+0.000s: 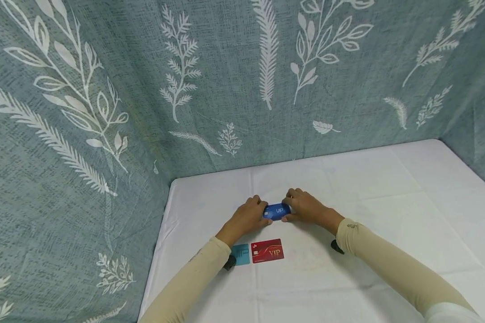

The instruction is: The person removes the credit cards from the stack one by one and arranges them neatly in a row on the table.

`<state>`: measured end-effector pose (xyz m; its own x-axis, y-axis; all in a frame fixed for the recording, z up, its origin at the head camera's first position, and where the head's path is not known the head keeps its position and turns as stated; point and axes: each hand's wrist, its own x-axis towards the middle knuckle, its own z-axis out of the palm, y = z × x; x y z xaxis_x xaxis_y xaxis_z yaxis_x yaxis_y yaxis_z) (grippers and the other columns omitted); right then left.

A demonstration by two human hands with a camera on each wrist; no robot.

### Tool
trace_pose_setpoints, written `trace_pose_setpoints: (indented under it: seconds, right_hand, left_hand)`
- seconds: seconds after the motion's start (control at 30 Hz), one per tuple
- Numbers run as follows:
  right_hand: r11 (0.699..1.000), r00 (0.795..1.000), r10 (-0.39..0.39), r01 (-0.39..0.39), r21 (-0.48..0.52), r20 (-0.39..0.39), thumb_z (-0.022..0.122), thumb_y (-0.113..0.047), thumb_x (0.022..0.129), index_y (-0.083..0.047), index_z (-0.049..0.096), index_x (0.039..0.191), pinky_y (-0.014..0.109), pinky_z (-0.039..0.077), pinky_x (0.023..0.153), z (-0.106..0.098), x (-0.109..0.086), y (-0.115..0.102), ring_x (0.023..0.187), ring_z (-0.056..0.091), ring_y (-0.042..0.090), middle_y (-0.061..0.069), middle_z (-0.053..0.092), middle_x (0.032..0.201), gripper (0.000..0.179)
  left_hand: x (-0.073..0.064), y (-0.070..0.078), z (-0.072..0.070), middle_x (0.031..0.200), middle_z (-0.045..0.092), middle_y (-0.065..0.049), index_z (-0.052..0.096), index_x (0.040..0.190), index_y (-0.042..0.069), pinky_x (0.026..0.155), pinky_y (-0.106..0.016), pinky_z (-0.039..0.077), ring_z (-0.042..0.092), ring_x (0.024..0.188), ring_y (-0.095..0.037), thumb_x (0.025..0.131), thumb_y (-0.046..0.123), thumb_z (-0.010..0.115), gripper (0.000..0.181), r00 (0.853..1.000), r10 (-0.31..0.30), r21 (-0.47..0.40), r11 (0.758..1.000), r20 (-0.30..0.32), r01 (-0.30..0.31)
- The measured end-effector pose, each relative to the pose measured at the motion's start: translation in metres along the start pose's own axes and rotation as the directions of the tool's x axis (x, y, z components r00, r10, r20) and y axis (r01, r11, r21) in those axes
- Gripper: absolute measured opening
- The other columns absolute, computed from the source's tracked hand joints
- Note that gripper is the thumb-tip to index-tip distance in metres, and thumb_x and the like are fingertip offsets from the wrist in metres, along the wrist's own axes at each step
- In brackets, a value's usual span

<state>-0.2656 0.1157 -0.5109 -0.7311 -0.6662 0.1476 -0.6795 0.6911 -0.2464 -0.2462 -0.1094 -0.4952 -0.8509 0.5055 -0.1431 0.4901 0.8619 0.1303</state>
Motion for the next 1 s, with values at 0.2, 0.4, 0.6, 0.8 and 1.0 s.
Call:
trace_pose_setpoints:
  seconds: [0.2, 0.4, 0.6, 0.8, 1.0]
  right_hand:
    - [1.000, 1.000, -0.018, 0.018, -0.012, -0.007, 0.080, -0.039, 0.084, 0.000, 0.069, 0.115, 0.041, 0.053, 0.082, 0.0000, -0.0002, -0.0005, 0.097, 0.060, 0.026, 0.014, 0.062, 0.111, 0.051]
    - [1.000, 1.000, -0.018, 0.018, -0.014, -0.001, 0.080, -0.039, 0.085, 0.000, 0.068, 0.116, 0.041, 0.053, 0.083, 0.0016, 0.0003, 0.0005, 0.098, 0.060, 0.026, 0.014, 0.061, 0.111, 0.051]
    - [1.000, 1.000, -0.021, 0.022, -0.023, 0.008, 0.080, -0.040, 0.085, -0.001, 0.067, 0.116, 0.041, 0.053, 0.084, 0.0016, 0.0010, 0.0014, 0.097, 0.059, 0.025, 0.013, 0.061, 0.110, 0.052]
    - [0.999, 0.999, -0.030, 0.031, -0.036, 0.012, 0.080, -0.041, 0.084, 0.000, 0.066, 0.117, 0.040, 0.054, 0.086, 0.0009, 0.0018, 0.0018, 0.098, 0.060, 0.024, 0.012, 0.062, 0.110, 0.055]
    - [0.999, 1.000, -0.024, 0.024, -0.031, 0.019, 0.080, -0.041, 0.084, 0.001, 0.065, 0.118, 0.040, 0.054, 0.088, -0.0009, 0.0021, 0.0002, 0.098, 0.060, 0.024, 0.013, 0.063, 0.110, 0.056]
  left_hand:
    - [0.0000, 0.0000, 0.0003, 0.124, 0.055, -0.011, 0.056, 0.138, 0.007, 0.096, -0.037, 0.053, 0.054, 0.108, -0.020, 0.096, 0.044, 0.066, 0.058, 1.000, -0.007, -0.010, 1.000, 0.005, 0.007]
    - [-0.0006, -0.0003, 0.0006, 0.124, 0.055, -0.011, 0.057, 0.137, 0.006, 0.097, -0.037, 0.053, 0.055, 0.108, -0.020, 0.096, 0.044, 0.066, 0.057, 1.000, 0.005, 0.005, 1.000, -0.010, -0.005]
    - [0.0003, -0.0004, 0.0009, 0.124, 0.056, -0.010, 0.057, 0.137, 0.007, 0.098, -0.037, 0.052, 0.054, 0.108, -0.019, 0.096, 0.044, 0.066, 0.057, 1.000, 0.002, 0.003, 1.000, -0.005, -0.002]
    - [0.0014, 0.0001, 0.0007, 0.123, 0.057, -0.010, 0.056, 0.136, 0.005, 0.098, -0.036, 0.052, 0.055, 0.106, -0.019, 0.095, 0.043, 0.067, 0.057, 1.000, 0.008, -0.006, 1.000, -0.008, -0.008]
    - [0.0018, 0.0010, 0.0004, 0.124, 0.058, -0.011, 0.055, 0.137, 0.005, 0.098, -0.036, 0.052, 0.056, 0.107, -0.020, 0.095, 0.043, 0.067, 0.058, 1.000, 0.003, -0.010, 1.000, -0.010, -0.003]
